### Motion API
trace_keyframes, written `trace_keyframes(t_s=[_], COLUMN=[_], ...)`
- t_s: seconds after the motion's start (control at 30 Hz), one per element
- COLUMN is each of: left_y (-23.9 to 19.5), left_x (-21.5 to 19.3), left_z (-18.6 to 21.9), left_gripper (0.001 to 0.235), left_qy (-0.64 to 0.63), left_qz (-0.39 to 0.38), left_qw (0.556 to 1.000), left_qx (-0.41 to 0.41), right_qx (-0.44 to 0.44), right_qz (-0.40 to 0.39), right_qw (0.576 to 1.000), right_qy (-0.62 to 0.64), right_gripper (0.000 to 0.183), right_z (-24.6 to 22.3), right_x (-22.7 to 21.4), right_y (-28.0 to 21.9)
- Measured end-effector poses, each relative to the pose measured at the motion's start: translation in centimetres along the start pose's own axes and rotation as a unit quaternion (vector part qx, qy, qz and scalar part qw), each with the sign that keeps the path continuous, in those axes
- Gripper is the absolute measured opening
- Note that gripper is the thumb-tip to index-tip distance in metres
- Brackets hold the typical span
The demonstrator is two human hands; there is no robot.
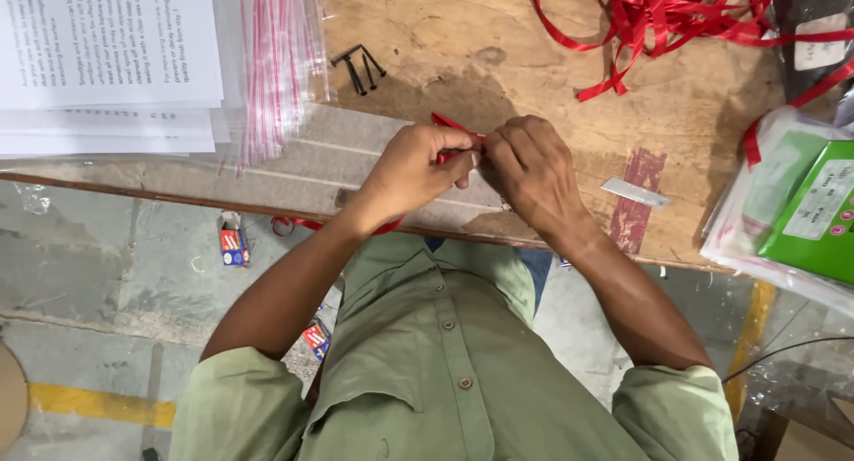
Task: The person sits at a workbench tying red ribbon into bows, then handles small black plastic clips, gathering and counting them in one hand. They open a red plastic bag, open a small box of blades, and continue handling the clips and ribbons on the bench.
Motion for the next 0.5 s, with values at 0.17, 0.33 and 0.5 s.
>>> trace_keyframes(t_s=[0.17, 0.33, 0.5], left_y=[-0.8, -1.9, -2.9], left_x=[0.2, 0.5, 0.7], left_z=[1.3, 3.3, 2.6], left_gripper=[0.011, 0.015, 0.026], left_qy=[0.172, 0.277, 0.333], left_qz=[0.092, 0.185, 0.203], left_qw=[0.979, 0.928, 0.891], left_qx=[0.063, 0.167, 0.232], right_qx=[0.024, 0.054, 0.152], right_qz=[0.002, 0.034, 0.065], right_qw=[0.995, 0.964, 0.920], right_qy=[0.092, 0.260, 0.354], right_gripper=[0.041, 0.037, 0.032], right_z=[0.5, 1.9, 2.7], right_x=[-0.1, 1.6, 3.8], right_y=[1.1, 0.5, -0.4])
Point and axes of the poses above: each hand's wrist, its own y-axis towards the middle knuckle, its own x-axis out of the palm, z = x × y, the point moved 5 cm from there along y, towards the middle knuckle, and after that the axes turned 9 degrees about -z, right-handed, at the moved point
